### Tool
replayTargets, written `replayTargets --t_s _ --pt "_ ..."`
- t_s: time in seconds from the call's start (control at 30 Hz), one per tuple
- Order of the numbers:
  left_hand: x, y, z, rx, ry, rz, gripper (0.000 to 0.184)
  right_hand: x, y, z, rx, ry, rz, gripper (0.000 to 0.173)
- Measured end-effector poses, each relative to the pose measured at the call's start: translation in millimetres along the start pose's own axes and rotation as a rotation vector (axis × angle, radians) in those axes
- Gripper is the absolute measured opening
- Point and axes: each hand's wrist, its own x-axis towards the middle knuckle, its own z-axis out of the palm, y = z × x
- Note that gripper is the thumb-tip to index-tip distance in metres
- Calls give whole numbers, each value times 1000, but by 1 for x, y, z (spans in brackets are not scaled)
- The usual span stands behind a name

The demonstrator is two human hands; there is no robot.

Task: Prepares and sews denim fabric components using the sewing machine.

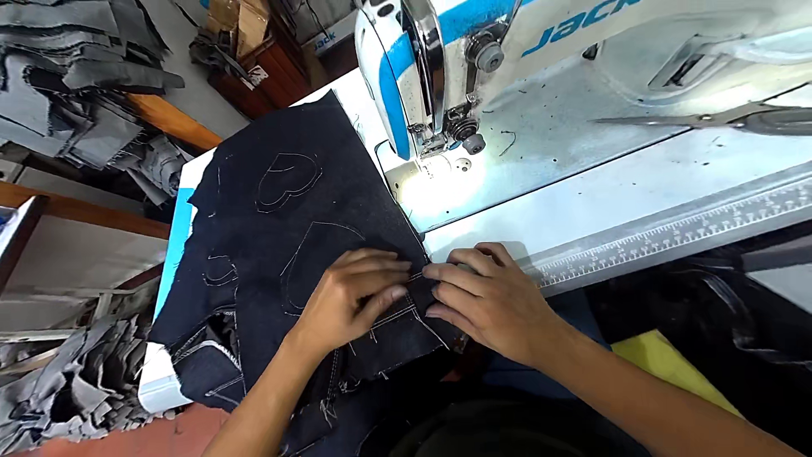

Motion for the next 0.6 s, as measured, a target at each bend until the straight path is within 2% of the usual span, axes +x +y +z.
replayTargets --t_s 0.1,0.23,0.37,0.6 --pt "21 -6 13 279 -31 -254 50 1 5 -12 6 -89 -13 34" --pt "42 5 43 284 8 -366 57 -5 38 -36 70 -133 -14 28" --pt "63 2 46 247 2 -354 57 -2 69 -48 109 -198 -36 30" --pt "91 -41 31 153 -113 -226 59 17 64 -36 30 -177 34 34"
